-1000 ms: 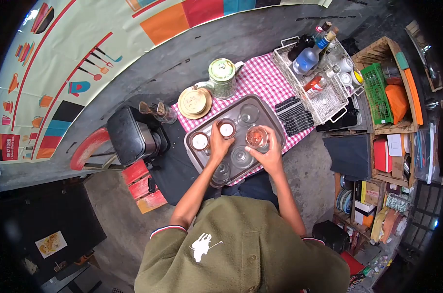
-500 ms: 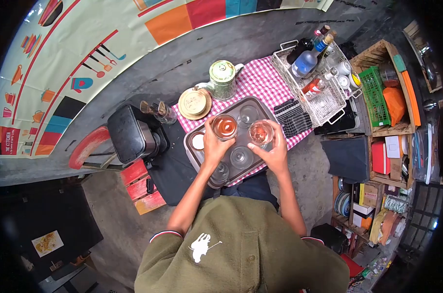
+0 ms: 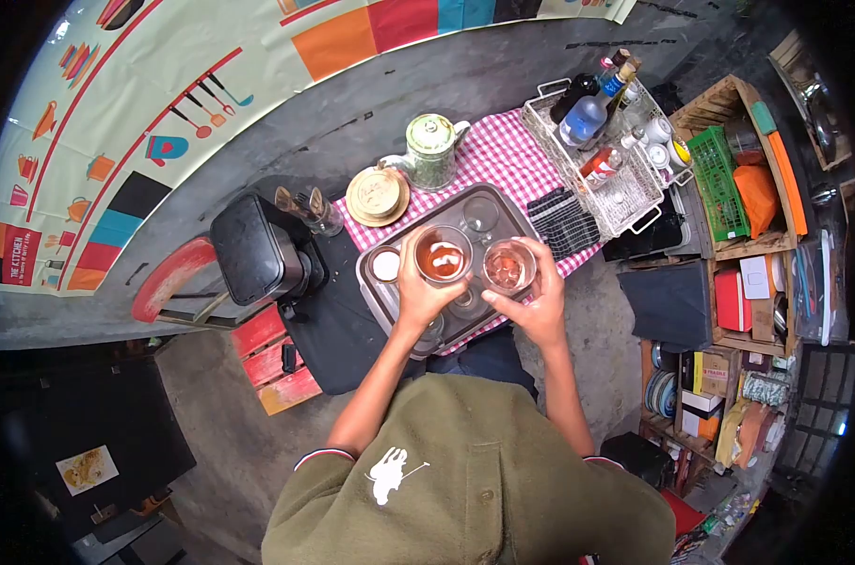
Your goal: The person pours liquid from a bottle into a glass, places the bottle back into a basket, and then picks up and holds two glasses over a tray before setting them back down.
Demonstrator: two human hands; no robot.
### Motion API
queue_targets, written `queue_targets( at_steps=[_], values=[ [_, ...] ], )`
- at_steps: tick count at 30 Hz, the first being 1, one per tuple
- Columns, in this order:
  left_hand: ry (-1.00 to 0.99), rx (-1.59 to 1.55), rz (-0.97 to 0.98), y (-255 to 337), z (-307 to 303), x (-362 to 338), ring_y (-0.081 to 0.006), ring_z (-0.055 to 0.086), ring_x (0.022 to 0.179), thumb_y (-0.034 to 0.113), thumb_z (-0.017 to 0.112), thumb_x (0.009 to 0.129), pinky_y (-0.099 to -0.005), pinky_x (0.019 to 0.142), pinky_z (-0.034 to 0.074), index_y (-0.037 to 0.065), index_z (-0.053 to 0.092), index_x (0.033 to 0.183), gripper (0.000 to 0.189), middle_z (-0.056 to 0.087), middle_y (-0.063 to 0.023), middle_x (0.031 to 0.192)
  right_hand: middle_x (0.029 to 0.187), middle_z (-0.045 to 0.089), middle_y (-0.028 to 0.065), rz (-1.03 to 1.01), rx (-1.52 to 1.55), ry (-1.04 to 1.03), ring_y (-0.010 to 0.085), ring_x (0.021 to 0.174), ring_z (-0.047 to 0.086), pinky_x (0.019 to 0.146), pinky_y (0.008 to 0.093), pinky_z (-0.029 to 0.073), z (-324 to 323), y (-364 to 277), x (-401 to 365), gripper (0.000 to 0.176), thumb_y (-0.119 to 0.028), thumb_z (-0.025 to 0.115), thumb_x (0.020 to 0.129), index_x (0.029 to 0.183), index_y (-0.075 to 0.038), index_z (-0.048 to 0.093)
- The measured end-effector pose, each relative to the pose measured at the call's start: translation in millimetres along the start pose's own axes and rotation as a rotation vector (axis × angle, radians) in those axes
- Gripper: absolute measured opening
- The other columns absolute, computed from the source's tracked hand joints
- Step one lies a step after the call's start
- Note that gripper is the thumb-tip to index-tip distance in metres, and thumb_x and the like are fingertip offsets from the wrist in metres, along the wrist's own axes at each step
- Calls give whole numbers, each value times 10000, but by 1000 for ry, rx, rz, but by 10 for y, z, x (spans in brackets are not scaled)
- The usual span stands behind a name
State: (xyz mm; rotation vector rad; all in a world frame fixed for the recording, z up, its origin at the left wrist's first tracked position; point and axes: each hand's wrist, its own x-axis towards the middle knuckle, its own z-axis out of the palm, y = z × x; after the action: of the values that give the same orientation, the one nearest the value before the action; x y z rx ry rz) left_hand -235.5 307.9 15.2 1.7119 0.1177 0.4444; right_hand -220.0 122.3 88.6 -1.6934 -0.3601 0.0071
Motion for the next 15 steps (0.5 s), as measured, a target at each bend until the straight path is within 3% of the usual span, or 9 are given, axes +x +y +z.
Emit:
queue_targets(
  at_steps=[3,7,8,11,15],
  values=[
    [-39,78,110,59,8,-46,-245,575,1158,122,883,572,-363,1008,465,-36,506,1296,831,523,-137,1243,1259,550,121,35,7,-66,200,1189,570,1016,339,481,-25,-15,-34,784,-48,859,679,1344,13,448],
    [-59,17,142,90,62,-67,-333,548,1242,168,894,536,-405,1041,461,-1,490,1317,895,488,-183,1382,1246,559,125,16,-4,-78,198,1173,582,1010,341,487,-32,-49,-78,784,-51,860,679,1341,16,446],
    [-82,12,172,101,59,-76,-307,543,1269,176,903,564,-389,1050,456,0,463,1342,911,476,-187,1425,1242,561,126,9,-6,-80,197,1168,586,1008,341,489,-31,-43,-84,782,-52,861,679,1339,17,446],
    [-130,-195,5,168,112,-165,-268,571,1236,182,907,602,-371,1034,466,2,452,1353,896,517,-172,1393,1149,648,139,-33,-8,-11,230,1062,656,919,358,519,3,-21,-100,720,-184,892,676,1264,-1,520],
    [-137,-122,62,172,112,-192,-252,615,1169,210,915,613,-367,999,489,8,452,1346,890,605,-154,1273,1120,654,144,-60,-71,-20,250,1036,667,898,367,524,23,-17,-125,717,-197,895,663,1251,-2,533]
  ],
)
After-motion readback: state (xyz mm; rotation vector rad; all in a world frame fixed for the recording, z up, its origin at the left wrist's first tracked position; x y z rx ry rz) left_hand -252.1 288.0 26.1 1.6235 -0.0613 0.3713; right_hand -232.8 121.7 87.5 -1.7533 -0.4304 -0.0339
